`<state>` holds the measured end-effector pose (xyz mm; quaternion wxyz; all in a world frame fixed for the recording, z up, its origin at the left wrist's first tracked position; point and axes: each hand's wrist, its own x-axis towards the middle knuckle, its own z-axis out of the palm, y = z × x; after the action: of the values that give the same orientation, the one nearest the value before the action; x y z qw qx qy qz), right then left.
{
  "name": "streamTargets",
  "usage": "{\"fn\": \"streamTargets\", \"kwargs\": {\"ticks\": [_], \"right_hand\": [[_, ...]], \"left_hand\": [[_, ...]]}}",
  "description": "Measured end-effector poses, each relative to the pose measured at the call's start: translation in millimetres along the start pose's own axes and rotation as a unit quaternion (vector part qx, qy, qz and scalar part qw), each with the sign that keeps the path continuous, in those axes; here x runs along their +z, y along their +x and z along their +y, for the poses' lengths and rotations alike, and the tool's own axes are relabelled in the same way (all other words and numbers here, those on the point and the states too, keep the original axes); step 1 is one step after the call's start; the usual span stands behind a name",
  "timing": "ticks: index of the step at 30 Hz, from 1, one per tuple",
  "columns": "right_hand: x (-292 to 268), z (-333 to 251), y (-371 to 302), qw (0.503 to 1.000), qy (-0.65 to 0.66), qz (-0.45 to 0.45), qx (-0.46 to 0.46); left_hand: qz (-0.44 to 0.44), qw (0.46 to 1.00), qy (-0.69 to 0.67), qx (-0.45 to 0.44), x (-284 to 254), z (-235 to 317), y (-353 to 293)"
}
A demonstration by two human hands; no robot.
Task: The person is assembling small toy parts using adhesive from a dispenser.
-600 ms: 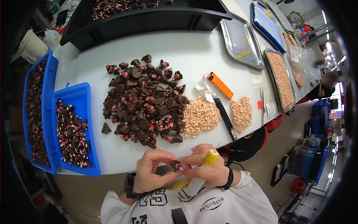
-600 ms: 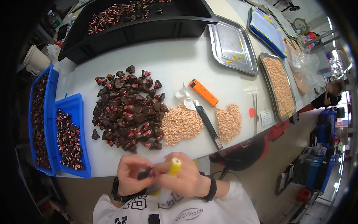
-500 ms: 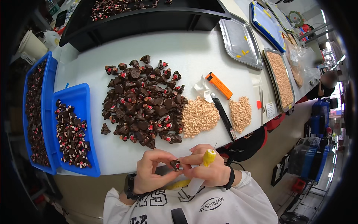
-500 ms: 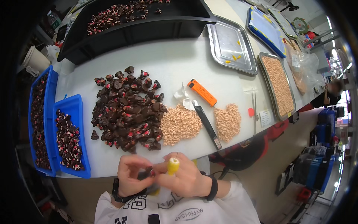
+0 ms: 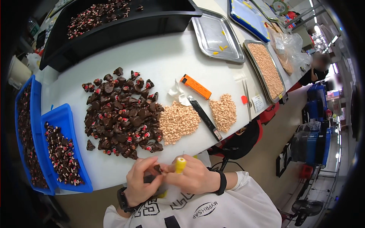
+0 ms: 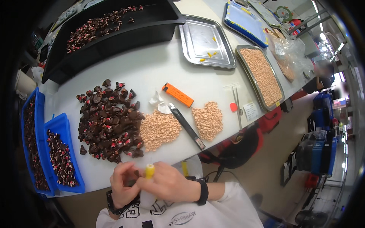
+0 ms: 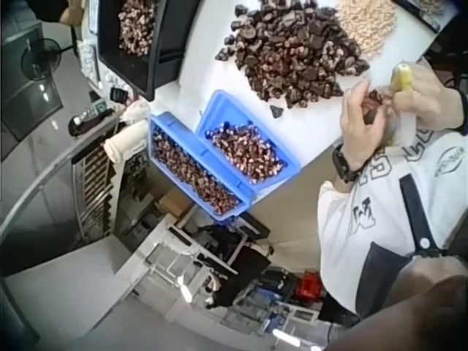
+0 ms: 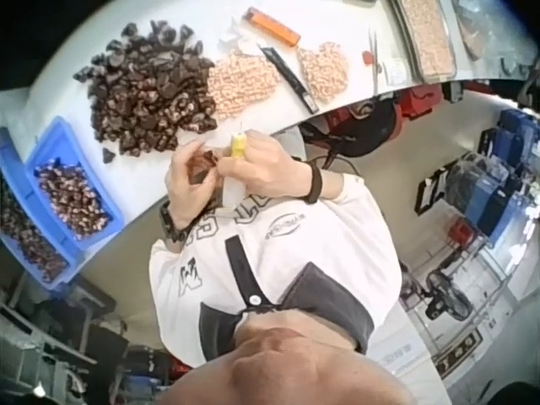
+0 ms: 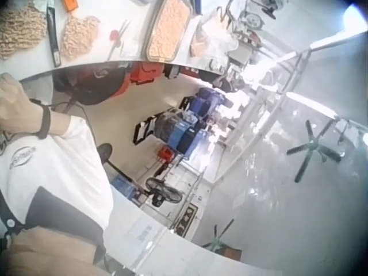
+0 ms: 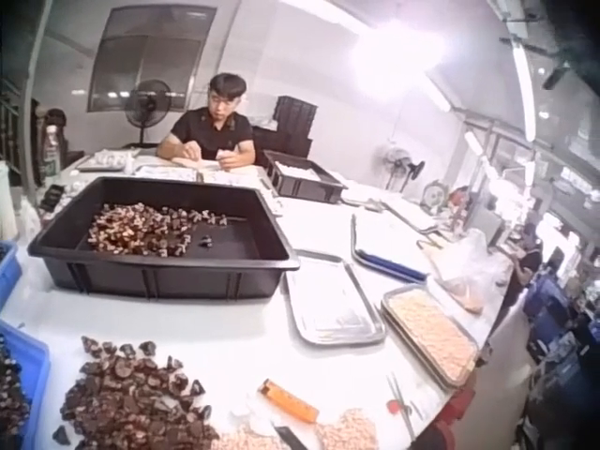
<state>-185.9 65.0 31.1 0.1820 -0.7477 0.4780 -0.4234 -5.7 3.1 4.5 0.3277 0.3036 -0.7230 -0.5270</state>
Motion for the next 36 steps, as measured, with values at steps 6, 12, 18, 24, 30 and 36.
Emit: {"fn": "streamTargets", "kwargs": {"ticks": [6,12,18,24,30,36], "right_hand": [[-57.3,20.8,-47.0,0.975,-0.068,0.206,0.055],[-72.0,44.7,-75.2,0.903,-0.249,0.284,0.202],[-63.9,52.9,-76.2,0.904,-0.236,0.285,0.213],[-65.3,54.6,-80.3,0.892,-0.255,0.27,0.256],[-65.4,56.4,-76.3,0.897,-0.275,0.255,0.237],[-73.1,58.2,-74.7,0.92,-0.282,0.185,0.198]], "left_hand": [[0.005,0.999,-0.013,0.038,-0.1,3.7,7.5],[0.021,0.998,-0.037,0.041,0.1,3.1,3.7],[0.004,0.998,-0.063,0.011,1.3,7.0,6.1],[-0.001,0.999,-0.048,0.011,-0.3,6.1,5.6],[-0.019,0.999,-0.041,0.006,-1.3,6.2,6.3],[-0.025,0.999,-0.045,0.014,-1.8,4.2,6.6]]}}
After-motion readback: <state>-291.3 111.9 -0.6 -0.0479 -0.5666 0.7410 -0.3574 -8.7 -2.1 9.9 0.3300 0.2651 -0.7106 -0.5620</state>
